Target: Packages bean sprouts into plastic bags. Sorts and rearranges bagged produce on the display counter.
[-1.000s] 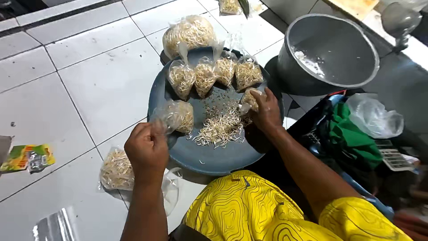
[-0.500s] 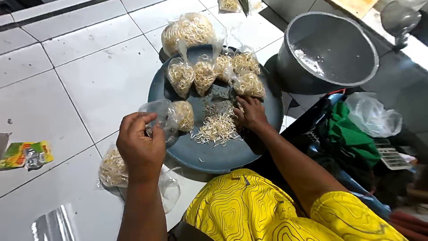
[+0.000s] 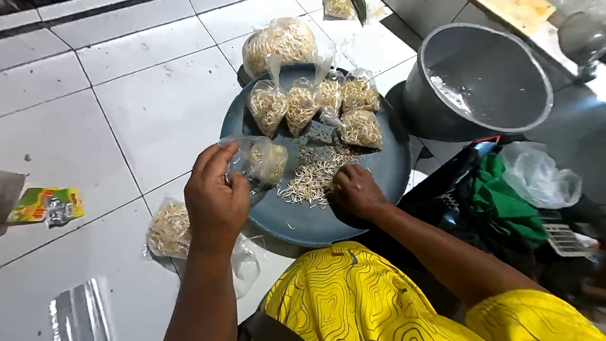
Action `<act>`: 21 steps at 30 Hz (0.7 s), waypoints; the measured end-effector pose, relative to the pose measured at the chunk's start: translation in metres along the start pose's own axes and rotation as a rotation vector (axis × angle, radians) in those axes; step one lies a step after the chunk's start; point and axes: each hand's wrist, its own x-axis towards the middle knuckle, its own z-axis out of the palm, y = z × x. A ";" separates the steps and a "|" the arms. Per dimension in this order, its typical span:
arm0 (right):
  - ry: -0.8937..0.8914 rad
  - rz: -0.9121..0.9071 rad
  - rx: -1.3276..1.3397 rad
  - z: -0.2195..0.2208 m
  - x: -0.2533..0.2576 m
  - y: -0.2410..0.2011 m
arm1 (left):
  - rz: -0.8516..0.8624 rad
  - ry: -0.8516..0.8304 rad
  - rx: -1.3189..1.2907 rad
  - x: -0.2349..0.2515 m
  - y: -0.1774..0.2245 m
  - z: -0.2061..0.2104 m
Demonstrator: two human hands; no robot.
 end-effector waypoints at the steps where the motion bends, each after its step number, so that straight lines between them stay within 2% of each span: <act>1: 0.004 0.008 0.002 -0.002 -0.007 0.005 | -0.006 -0.005 0.005 0.000 -0.003 0.000; 8: -0.116 -0.097 -0.110 0.007 -0.007 0.018 | 0.046 -0.050 -0.012 0.005 0.001 0.009; 15: -0.044 -0.031 0.037 0.006 0.009 0.030 | -0.014 0.007 -0.158 0.019 0.010 -0.002; 18: 0.014 0.095 0.268 -0.001 0.017 0.041 | 0.003 0.007 -0.245 0.028 0.027 -0.003; 21: 0.032 0.320 0.730 -0.016 0.018 0.054 | 0.073 -0.065 -0.187 0.030 0.042 0.009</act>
